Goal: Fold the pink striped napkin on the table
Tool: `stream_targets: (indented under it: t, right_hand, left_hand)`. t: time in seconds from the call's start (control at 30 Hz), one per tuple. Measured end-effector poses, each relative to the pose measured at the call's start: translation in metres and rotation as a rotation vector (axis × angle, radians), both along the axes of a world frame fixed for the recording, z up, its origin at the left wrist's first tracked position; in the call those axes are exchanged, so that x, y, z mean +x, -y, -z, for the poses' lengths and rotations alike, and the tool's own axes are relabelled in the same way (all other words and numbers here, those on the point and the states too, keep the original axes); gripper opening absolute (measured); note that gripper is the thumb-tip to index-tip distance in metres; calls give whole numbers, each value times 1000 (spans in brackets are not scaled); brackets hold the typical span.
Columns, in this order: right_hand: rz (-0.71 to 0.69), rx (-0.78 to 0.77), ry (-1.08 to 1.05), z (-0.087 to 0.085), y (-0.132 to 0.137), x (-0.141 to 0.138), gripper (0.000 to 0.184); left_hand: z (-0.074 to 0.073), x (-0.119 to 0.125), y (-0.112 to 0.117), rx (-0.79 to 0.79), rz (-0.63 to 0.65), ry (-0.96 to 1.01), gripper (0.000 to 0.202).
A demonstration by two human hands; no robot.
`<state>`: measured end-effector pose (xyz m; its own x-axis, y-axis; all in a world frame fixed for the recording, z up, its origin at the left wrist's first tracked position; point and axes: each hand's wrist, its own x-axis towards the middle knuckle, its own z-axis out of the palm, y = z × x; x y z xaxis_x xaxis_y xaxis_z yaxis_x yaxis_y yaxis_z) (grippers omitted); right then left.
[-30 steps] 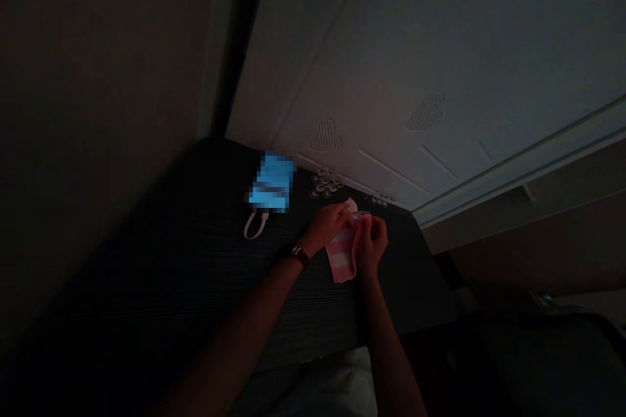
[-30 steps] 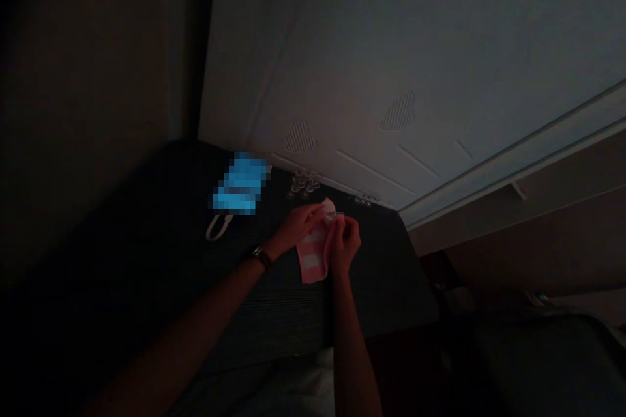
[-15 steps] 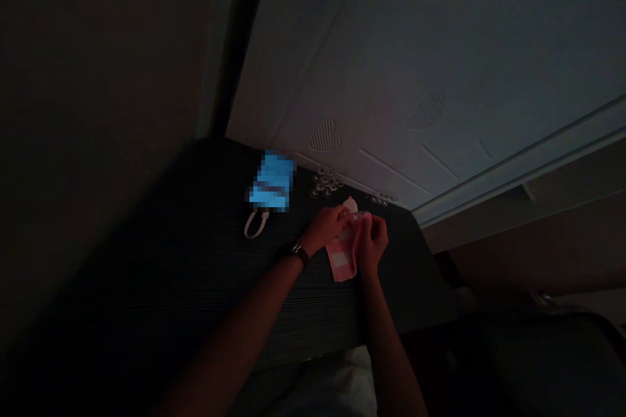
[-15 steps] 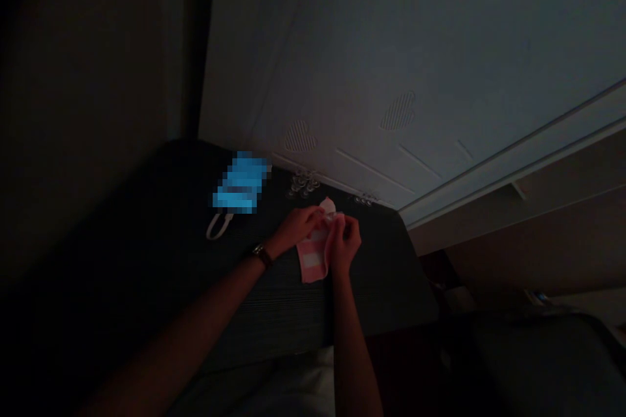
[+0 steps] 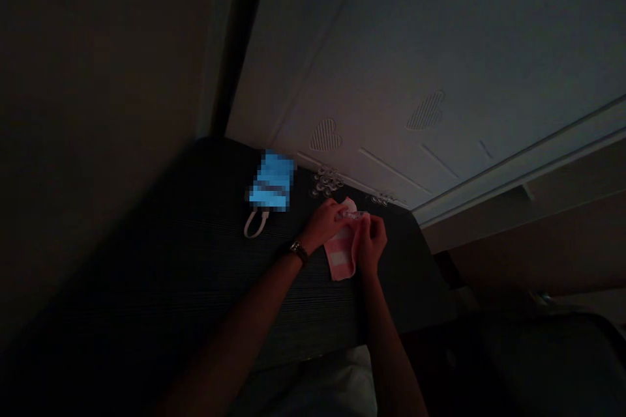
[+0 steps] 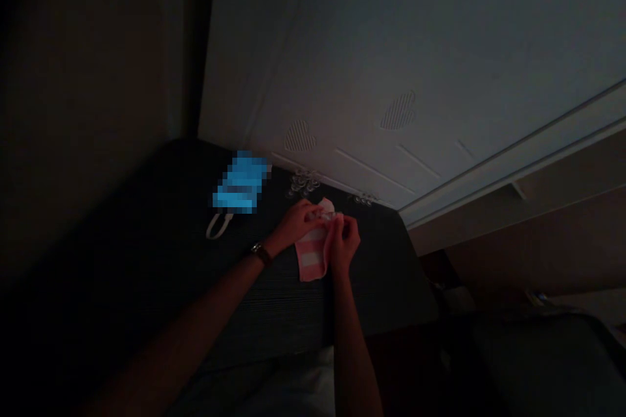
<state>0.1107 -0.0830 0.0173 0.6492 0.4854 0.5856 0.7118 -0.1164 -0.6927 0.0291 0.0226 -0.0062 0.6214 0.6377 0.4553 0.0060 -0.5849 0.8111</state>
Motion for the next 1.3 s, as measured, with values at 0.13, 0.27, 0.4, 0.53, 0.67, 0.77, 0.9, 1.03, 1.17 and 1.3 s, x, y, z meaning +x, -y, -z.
stream_targets:
  t: [0.13, 0.27, 0.4, 0.53, 0.67, 0.77, 0.9, 1.03, 1.17, 1.3]
  right_hand:
    - [-14, 2, -15, -1, 1, 0, 28]
    - [-26, -8, -4, -1, 1, 1, 28]
    - [-13, -12, -3, 0, 1, 2, 28]
    - [-13, -15, -11, 0, 0, 1, 30]
    - [-27, -16, 13, -3, 0, -1, 29]
    - [-42, -16, 34, -3, 0, -2, 28]
    - [-65, -38, 38, -2, 0, 0, 27]
    - [-52, -40, 44, -1, 0, 0, 27]
    - [-39, -26, 24, -1, -1, 0, 29]
    - [-38, -38, 26, 0, -1, 0, 30]
  left_hand:
    - [-2, -2, 2, 17, -18, -10, 27]
    - [-4, -5, 5, 36, -38, 5, 39]
    - [-6, -6, 5, 45, -44, -47, 28]
    - [-12, -10, 6, 22, -62, -59, 31]
    - [-17, -14, 8, -14, -41, -111, 26]
    - [-17, -14, 8, -14, -50, -116, 27]
    - [-12, -12, 6, 9, -85, -99, 30]
    - [-10, -10, 6, 21, -86, -82, 32]
    - [-10, -10, 6, 26, -94, -92, 33]
    - [-11, -10, 6, 26, -88, -143, 31]
